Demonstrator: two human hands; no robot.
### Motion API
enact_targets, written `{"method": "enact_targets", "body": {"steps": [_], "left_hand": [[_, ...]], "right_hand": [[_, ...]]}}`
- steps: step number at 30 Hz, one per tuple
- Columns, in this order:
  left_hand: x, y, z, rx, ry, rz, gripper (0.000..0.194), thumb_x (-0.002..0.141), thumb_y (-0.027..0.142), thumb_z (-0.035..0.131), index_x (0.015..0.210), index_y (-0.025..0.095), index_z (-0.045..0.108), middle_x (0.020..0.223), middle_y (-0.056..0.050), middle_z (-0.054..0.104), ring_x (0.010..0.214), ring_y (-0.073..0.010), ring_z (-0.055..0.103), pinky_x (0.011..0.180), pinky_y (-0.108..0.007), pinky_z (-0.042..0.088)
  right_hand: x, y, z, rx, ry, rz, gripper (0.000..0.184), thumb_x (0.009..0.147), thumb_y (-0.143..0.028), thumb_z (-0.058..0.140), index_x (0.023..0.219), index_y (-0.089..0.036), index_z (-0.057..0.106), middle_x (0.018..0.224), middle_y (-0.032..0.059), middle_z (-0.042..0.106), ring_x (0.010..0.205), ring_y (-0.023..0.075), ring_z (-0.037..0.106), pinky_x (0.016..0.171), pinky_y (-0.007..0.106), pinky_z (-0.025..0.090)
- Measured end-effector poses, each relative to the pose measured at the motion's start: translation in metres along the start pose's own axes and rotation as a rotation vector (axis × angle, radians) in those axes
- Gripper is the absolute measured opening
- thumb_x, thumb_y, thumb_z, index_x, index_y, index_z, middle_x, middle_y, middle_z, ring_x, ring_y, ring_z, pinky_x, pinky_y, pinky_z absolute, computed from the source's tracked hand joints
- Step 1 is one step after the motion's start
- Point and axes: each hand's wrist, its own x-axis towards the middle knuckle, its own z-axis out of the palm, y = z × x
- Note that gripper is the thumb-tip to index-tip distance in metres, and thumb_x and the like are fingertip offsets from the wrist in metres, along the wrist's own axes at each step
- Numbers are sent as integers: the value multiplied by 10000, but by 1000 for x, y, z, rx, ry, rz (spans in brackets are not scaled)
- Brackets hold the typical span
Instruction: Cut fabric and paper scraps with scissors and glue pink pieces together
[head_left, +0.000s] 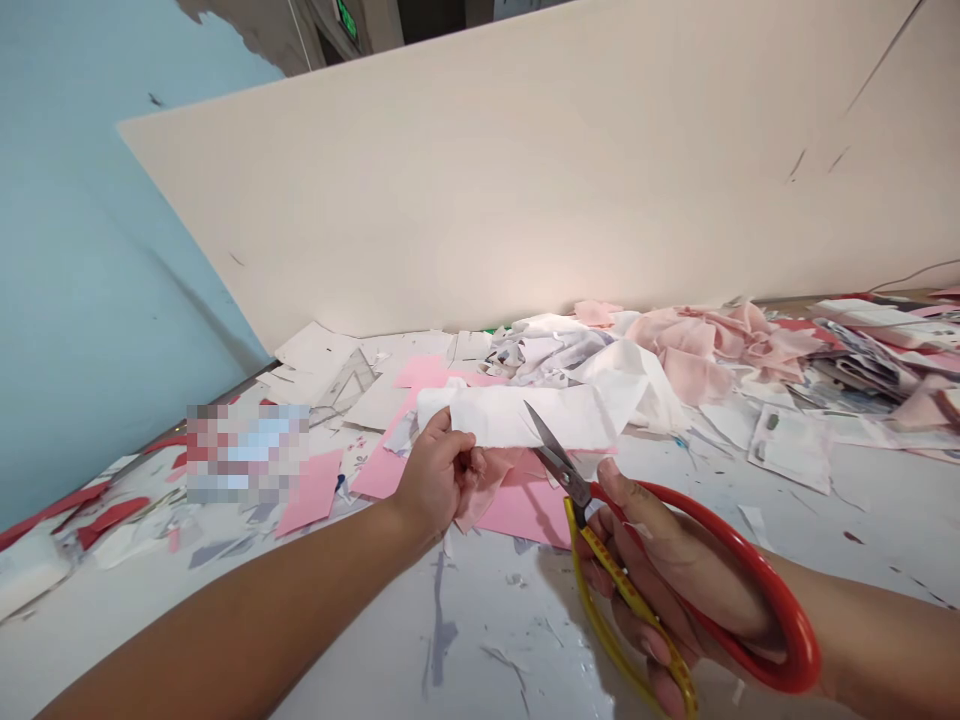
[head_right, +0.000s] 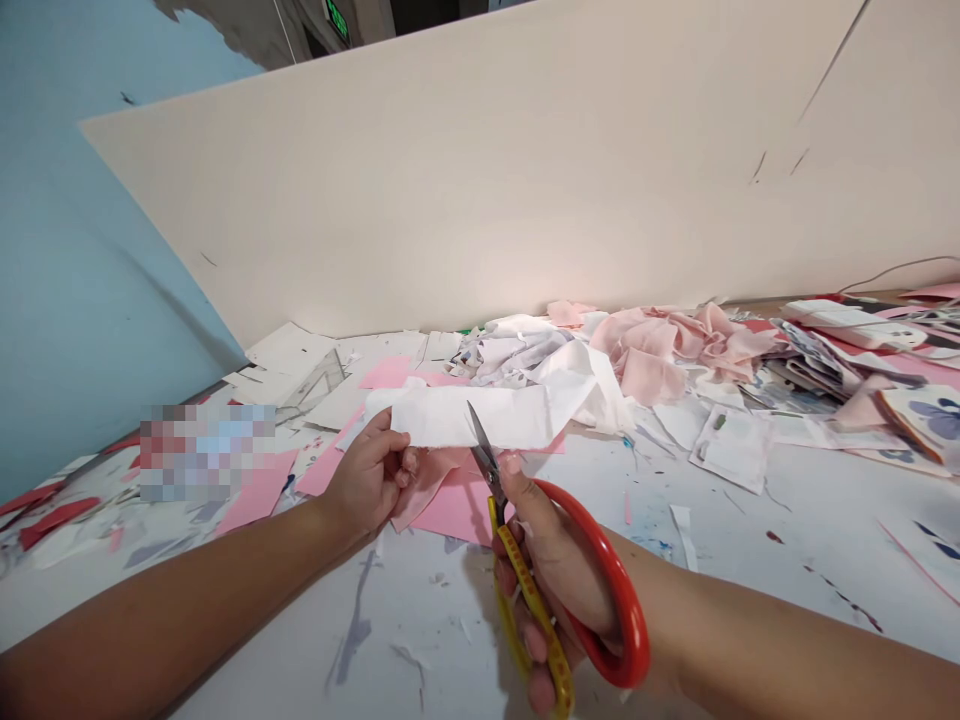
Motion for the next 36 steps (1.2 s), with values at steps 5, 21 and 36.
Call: {"method": "enact_targets", "body": {"steps": [5, 21, 36], "left_hand": [[0, -1, -1, 8, -17, 5, 84, 682, 184, 487, 698, 201, 407, 460, 50, 489, 368, -61, 378, 314, -135, 264], [0, -1, -1, 16, -11, -4, 110, 668, 212, 508, 734, 207, 420, 471, 52, 485, 360, -64, 372, 291, -127, 237], [0, 1, 1, -15, -17, -35, 121, 666, 191, 511, 717, 205, 402, 473, 57, 492, 357, -50, 373, 321, -123, 284]], "right_hand": [[2, 0, -1, 34, 29, 41, 766, 602, -843, 66, 568, -177, 444, 325, 2, 437, 267, 148, 494, 303, 232, 402], [6, 2, 4, -34, 82, -12, 673, 704, -771, 95, 543, -193, 398, 278, -37, 361, 225, 105, 403, 284, 217, 383], [14, 14, 8, -79, 102, -67, 726, 742, -734, 69, 412, -170, 386, 245, 25, 419, 220, 111, 421, 264, 196, 329]]}}
